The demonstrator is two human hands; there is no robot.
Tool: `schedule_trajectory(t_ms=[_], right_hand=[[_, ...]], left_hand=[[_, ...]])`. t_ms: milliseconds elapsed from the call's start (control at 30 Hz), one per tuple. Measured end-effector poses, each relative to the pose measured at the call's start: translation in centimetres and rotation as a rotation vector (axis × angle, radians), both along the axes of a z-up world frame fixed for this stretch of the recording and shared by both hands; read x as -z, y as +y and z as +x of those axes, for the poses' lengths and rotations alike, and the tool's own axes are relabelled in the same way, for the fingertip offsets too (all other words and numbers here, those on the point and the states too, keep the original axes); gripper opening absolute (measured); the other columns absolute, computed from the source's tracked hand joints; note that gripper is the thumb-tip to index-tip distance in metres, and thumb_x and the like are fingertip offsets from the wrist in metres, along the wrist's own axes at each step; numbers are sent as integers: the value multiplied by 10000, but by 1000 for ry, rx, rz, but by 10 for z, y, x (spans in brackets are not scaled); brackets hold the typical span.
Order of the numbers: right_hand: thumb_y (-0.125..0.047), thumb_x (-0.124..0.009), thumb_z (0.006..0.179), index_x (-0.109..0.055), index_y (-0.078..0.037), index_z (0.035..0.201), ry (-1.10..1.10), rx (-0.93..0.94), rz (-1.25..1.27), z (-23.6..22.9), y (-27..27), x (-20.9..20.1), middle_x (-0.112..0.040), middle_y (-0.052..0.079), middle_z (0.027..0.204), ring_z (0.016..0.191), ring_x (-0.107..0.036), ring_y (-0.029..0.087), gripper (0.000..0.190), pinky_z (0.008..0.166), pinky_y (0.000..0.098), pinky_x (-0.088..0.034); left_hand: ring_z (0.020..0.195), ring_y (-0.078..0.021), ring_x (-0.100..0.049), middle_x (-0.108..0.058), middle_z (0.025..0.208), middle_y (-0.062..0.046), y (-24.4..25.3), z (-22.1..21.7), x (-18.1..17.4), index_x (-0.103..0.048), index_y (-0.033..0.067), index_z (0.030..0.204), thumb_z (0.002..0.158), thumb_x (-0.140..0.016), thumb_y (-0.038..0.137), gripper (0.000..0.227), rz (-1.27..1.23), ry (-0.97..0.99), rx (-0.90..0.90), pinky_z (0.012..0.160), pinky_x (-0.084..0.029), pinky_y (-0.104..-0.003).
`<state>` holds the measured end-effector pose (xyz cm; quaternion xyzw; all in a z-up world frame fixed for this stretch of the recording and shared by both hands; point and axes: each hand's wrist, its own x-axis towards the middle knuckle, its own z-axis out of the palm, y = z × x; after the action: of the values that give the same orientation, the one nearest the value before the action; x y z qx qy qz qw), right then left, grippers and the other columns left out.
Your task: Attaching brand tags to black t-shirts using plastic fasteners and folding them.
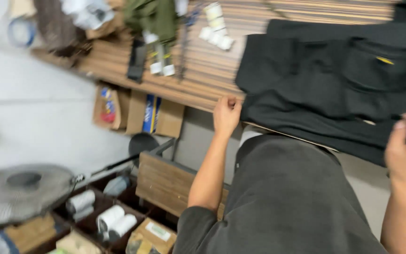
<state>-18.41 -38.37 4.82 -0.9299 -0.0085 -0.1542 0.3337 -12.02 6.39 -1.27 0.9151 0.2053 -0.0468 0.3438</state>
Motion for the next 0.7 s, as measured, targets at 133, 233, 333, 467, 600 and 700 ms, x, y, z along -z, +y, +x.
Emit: schedule_trajectory(t_ms=[133,233,333,467,600,700], right_hand=[[143,-741,1140,-751,134,1240,-116,-221,-81,11,67,7,-678,301,1261,1220,-633,438,101,1108,507,-537],[144,-754,1118,-765,130,1227,-97,-250,-60,9,108,21,-673,282,1276,1205,-635,409,111,1047,472,-555],[117,-751,1108,-780,111,1215,-67,-271,-113,6,140,32,-683,253,1273,1197,-645,381,111,1001,446,-570],[102,-766,1117,-802,88,1217,-20,-233,-132,7,179,39,-705,221,1296,1201,-649,323,107,902,388,-561],[107,-762,1141,-793,99,1211,-24,-185,-185,16,217,29,-704,238,1304,1205,-654,350,77,869,409,-556],[136,-758,1132,-778,91,1199,-7,-108,-124,18,246,20,-703,255,1283,1180,-661,349,83,775,393,-518]], left_hand=[[854,-355,-649,-660,842,-116,74,21,8,-703,113,926,873,-648,207,121,174,-381,-173,806,-491,-484],[907,-416,-629,-641,914,-163,163,43,15,-695,106,996,884,-666,169,132,316,-501,-311,836,-478,-514],[1002,-429,-612,-635,1038,-179,247,69,9,-672,97,1108,860,-725,165,263,435,-504,-363,899,-465,-522],[1166,-400,-591,-607,1274,-181,338,112,4,-554,83,1311,837,-806,317,585,559,-330,-293,932,-495,-535],[1398,-434,-433,-479,1490,-226,383,144,3,-373,109,1511,806,-857,484,934,518,-101,-188,1100,-379,-608],[1433,-428,-403,-480,1546,-209,396,155,5,-272,162,1587,811,-781,507,990,388,51,-60,1075,-315,-700]])
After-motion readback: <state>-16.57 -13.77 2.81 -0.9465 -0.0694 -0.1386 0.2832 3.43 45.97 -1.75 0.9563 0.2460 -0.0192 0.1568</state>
